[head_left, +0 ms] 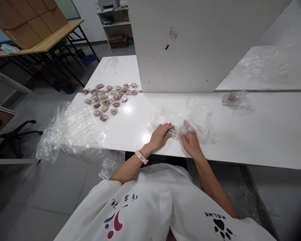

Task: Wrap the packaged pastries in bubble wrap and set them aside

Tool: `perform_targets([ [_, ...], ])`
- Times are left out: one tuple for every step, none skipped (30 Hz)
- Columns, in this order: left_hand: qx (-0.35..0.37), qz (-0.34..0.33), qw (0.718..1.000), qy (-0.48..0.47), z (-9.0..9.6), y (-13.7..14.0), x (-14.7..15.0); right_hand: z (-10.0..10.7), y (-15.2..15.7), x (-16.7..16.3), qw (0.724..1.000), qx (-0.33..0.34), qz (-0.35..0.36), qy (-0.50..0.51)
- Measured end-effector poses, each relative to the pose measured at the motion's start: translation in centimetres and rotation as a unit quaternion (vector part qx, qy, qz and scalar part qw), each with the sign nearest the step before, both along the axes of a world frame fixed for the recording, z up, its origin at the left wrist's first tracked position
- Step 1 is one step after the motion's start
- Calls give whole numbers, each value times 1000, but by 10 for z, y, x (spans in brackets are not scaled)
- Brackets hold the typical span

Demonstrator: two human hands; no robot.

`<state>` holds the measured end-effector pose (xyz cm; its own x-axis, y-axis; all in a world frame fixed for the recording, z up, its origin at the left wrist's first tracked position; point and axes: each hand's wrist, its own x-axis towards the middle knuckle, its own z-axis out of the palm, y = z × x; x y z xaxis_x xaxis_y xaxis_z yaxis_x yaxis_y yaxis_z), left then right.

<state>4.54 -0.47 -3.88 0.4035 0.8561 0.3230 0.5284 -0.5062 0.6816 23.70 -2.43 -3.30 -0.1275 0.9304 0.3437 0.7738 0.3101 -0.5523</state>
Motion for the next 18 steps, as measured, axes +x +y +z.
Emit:
perform_targets([
  [9, 3, 1000, -7, -1, 1, 1, 4, 7, -7, 999, 13, 40, 10],
  [18, 7, 1000, -16, -2, 1, 1, 8, 12, -14, 996, 24, 81, 8],
  [30, 9, 999, -23, -2, 0, 1, 11, 14, -21, 992, 32, 121, -1],
  [44, 15, 999, -27, 0, -3, -1, 13, 14, -26, 987, 37, 153, -15],
  [57, 29, 998, -28, 2, -7, -4, 14, 13, -31, 983, 40, 174, -32],
  [68, 58, 996, -27, 6, -13, -9, 13, 11, -34, 981, 41, 181, -51],
  [74, 105, 991, -30, 10, -21, -14, 12, 10, -35, 981, 43, 178, -71],
  [68, 168, 983, -39, 15, -30, -21, 10, 9, -36, 980, 45, 168, -91],
  [45, 239, 968, -60, 21, -39, -29, 7, 8, -35, 980, 47, 157, -111],
  [5, 309, 946, -95, 26, -47, -36, 5, 8, -35, 980, 49, 146, -129],
  [-51, 364, 919, -145, 32, -52, -42, 4, 9, -34, 979, 51, 138, -144],
  [-121, 394, 887, -208, 38, -55, -47, 3, 10, -33, 977, 54, 134, -156],
  [-199, 396, 852, -278, 44, -54, -51, 3, 11, -33, 976, 57, 132, -165],
  [-280, 372, 814, -347, 49, -50, -52, 4, 12, -33, 975, 60, 130, -170],
  [-355, 330, 774, -408, 54, -43, -52, 5, 13, -34, 974, 63, 130, -172],
  [-420, 278, 736, -452, 58, -35, -50, 6, 13, -34, 974, 65, 130, -172],
  [-472, 229, 705, -477, 60, -25, -46, 7, 14, -35, 975, 65, 129, -171],
  [-505, 192, 687, -486, 62, -15, -41, 8, 14, -35, 975, 64, 129, -168],
])
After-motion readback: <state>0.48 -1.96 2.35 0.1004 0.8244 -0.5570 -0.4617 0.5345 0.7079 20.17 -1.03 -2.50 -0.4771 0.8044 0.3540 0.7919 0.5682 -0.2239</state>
